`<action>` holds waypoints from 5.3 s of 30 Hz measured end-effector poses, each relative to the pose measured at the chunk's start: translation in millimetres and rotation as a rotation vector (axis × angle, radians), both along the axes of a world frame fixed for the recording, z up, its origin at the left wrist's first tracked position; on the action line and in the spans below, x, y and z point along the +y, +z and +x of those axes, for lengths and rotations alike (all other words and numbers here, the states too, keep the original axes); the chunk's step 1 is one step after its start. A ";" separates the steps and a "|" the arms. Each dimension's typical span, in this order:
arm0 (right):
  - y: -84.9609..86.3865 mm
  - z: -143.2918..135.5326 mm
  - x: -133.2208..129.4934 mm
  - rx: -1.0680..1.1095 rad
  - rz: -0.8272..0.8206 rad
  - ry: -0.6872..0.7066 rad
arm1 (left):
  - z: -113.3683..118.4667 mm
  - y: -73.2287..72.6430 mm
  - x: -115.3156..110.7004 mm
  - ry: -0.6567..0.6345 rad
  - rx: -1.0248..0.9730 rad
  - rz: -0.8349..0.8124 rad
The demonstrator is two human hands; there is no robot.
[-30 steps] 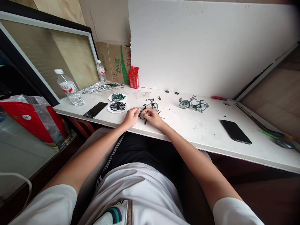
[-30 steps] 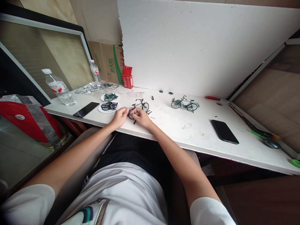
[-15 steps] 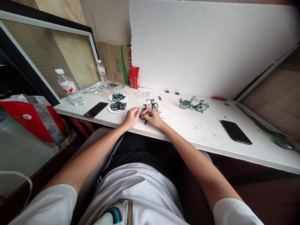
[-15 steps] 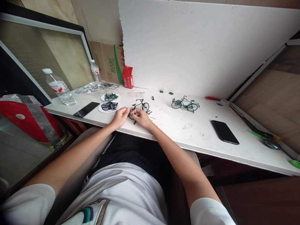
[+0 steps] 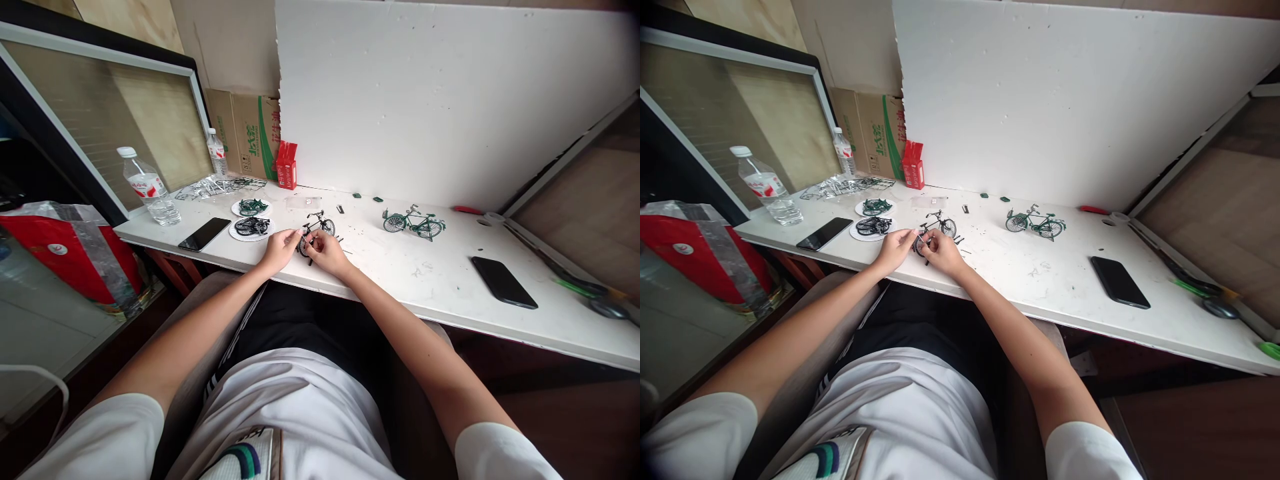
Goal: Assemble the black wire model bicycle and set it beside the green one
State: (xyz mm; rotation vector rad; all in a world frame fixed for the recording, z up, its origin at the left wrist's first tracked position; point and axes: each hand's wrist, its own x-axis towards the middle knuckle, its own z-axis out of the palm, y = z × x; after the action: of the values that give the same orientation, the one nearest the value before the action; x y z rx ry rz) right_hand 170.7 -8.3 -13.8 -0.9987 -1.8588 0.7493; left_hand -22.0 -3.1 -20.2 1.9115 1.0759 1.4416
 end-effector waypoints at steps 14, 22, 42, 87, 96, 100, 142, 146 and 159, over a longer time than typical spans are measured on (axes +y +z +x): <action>-1.3 1.6 -2.1 -0.088 0.040 0.032 | 0.7 -2.3 4.8 -0.033 -0.127 -0.143; -1.5 0.8 -1.1 -0.049 0.040 0.009 | 2.0 -3.4 5.3 -0.041 -0.169 -0.192; -2.3 -0.5 2.2 -0.059 0.034 -0.025 | 2.2 -2.2 7.3 -0.117 -0.289 -0.359; 4.2 -2.6 -5.6 -0.064 0.053 -0.113 | 1.7 -8.3 10.8 -0.120 -0.278 -0.263; 6.0 -3.2 -7.2 -0.066 0.069 -0.138 | 0.3 -12.4 13.0 -0.114 -0.232 -0.211; 6.1 -2.7 -6.7 -0.065 0.063 -0.135 | -1.5 -14.1 14.0 -0.118 -0.182 -0.179; 0.7 1.2 -2.8 -0.109 0.104 -0.082 | -0.1 -6.6 13.8 -0.042 -0.338 -0.309; 3.1 1.3 -3.4 -0.120 0.120 -0.146 | -0.5 -6.4 15.2 -0.025 -0.343 -0.315; 4.0 1.6 -7.6 -0.326 0.297 -0.188 | -0.7 -7.7 18.5 0.011 -0.376 -0.346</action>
State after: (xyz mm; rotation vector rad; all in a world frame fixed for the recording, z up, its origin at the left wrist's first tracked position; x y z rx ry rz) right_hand 172.3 -15.9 -9.8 -1.1284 -2.0406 0.1966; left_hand -22.7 15.4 -27.9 1.3336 1.0696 1.4376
